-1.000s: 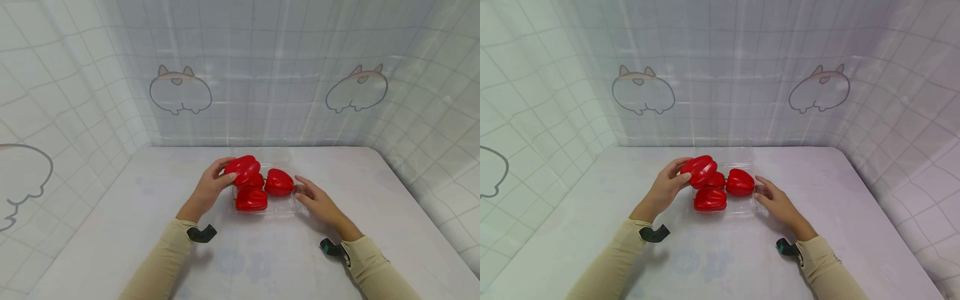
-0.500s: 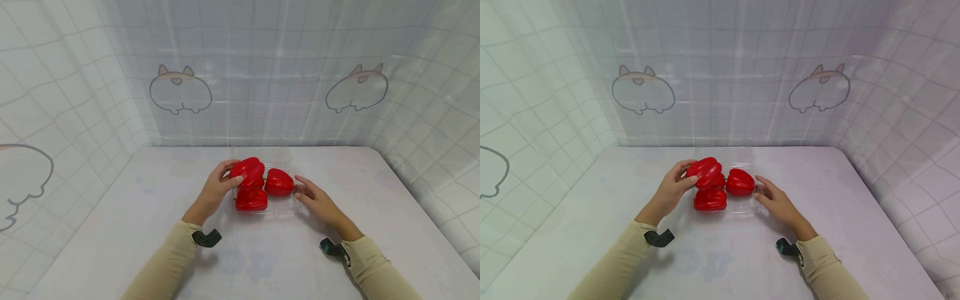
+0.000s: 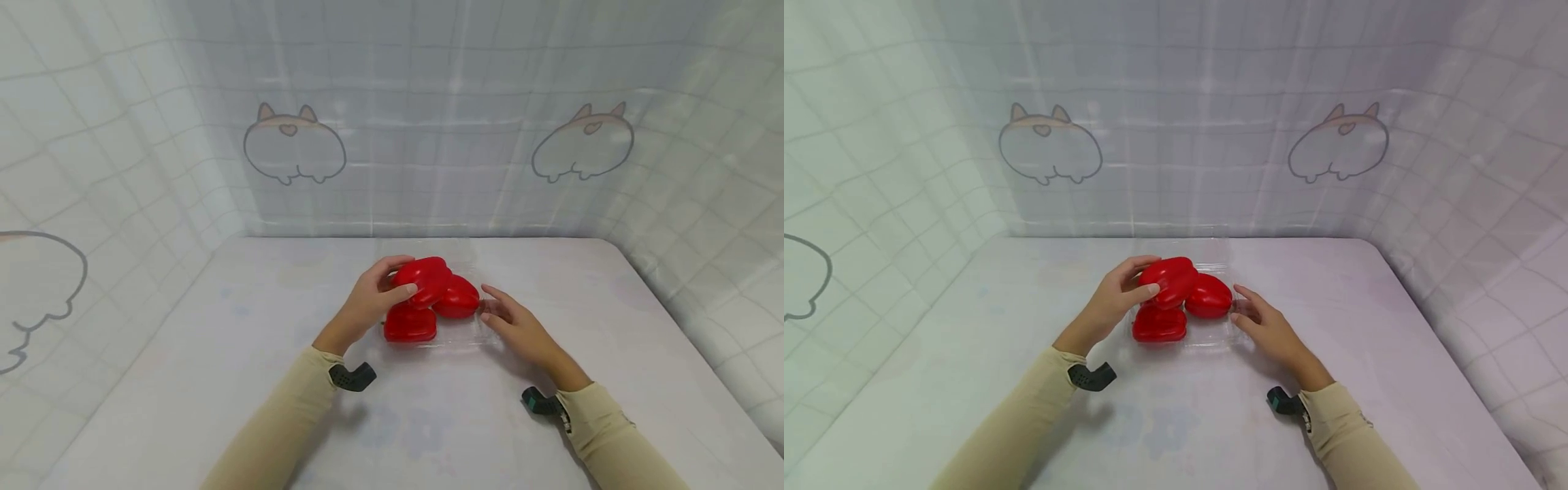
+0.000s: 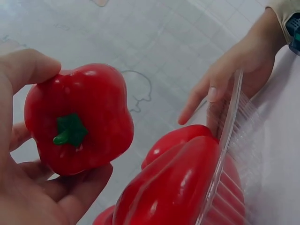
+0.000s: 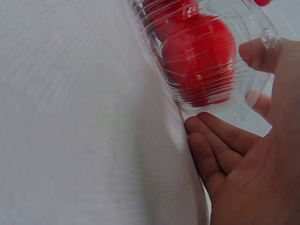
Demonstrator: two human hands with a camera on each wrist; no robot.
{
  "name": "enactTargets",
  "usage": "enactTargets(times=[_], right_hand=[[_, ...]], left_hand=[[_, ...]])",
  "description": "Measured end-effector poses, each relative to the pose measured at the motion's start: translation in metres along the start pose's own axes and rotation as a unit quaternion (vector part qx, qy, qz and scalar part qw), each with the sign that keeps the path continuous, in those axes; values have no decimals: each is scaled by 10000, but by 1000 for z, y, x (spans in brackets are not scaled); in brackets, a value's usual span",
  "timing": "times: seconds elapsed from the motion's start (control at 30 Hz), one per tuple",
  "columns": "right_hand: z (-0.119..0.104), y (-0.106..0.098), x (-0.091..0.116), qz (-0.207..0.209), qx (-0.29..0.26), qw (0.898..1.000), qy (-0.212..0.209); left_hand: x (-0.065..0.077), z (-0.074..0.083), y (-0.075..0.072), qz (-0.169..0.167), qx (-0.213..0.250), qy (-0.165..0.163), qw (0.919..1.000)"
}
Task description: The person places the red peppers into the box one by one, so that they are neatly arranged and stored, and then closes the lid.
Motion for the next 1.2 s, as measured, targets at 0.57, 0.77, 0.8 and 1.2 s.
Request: enactTargets(times=[0.57,0.77,0.8,1.2], right_hand=[[-4,-2,-1,-18,-26,10000,-53],[-1,-4,-1,9,155,9999,-69],[0,-5,-2,9,160,9998,-69],[-1,-4,1,-466,-356,9961,-666]], left_hand=[[-16,8,39,-473,-1755,-502,9821],[-18,10,55,-808,-2138,-181,9734],[-18,10,57,-846,-2198,-85,9718],[-13,9,74,-1132,-2840,407,9512]])
Point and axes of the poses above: each hand's wrist, its own x-axis away from the middle knuckle, its own y-axis out of the palm, z = x × y, the point moved 8 cm from there along -x, towards the middle knuckle
